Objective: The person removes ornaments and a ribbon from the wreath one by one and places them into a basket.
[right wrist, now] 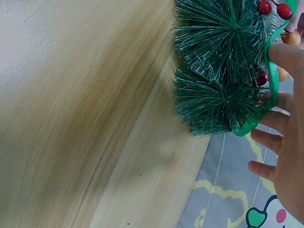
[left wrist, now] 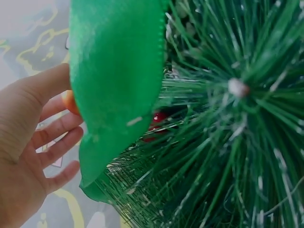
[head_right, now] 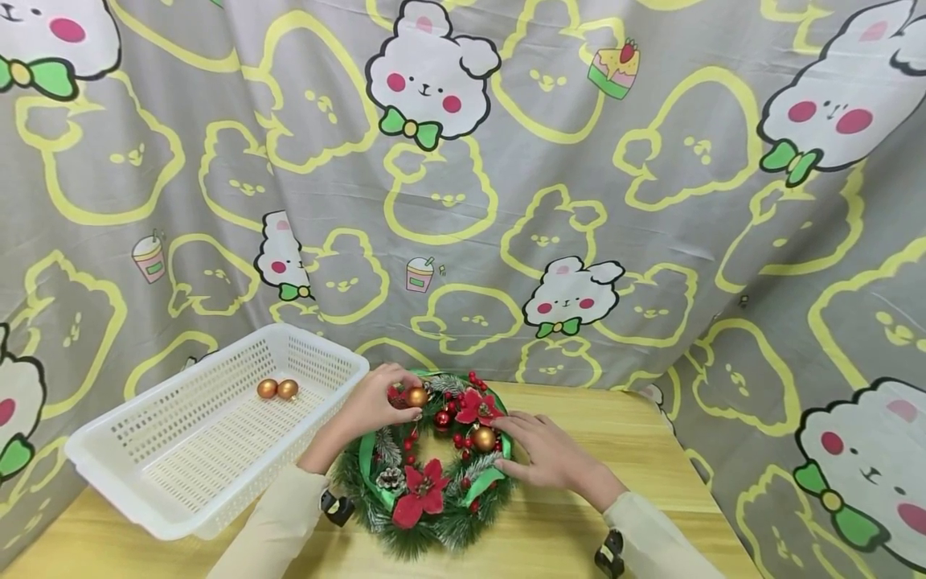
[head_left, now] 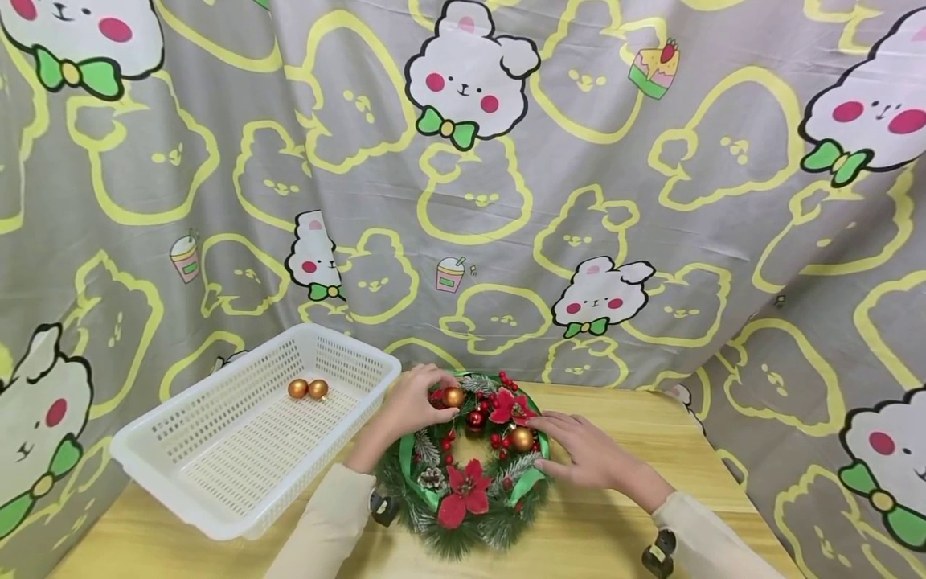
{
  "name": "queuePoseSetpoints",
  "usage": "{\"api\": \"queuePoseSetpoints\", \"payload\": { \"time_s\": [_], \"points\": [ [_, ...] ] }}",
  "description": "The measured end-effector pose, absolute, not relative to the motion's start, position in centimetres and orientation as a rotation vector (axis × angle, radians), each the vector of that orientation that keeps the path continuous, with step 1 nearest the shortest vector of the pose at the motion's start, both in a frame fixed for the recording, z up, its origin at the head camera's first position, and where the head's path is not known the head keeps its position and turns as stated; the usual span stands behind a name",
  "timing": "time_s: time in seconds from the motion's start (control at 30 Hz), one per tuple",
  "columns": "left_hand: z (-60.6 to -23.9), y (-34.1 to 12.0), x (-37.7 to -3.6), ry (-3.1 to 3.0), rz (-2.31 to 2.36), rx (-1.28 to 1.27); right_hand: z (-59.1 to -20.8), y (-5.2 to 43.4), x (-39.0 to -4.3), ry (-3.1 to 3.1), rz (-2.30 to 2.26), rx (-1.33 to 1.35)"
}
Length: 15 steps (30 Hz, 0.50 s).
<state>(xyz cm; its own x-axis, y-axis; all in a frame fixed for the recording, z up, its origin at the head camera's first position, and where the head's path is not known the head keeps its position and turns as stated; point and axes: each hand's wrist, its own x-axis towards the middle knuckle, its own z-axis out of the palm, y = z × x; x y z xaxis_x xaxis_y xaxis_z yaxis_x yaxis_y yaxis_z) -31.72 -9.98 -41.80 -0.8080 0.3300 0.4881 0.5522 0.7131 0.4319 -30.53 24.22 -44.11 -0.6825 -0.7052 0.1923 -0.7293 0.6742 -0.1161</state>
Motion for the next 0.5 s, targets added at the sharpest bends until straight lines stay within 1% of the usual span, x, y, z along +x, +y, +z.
{"api": "queuePoseSetpoints", "payload": {
  "time_s": [0.37, 0.5],
  "points": [
    [-41.5, -9.2, -32.1, -2.598, -0.757, -0.724, -44.0, 24.2, -30.5, -2.760, 0.275, 1.190],
    [-40.5, -9.1, -32.5, -2.550, -0.752, -0.706, -44.0, 24.2, -30.5, -2.756, 0.278, 1.187]
  ]
}}
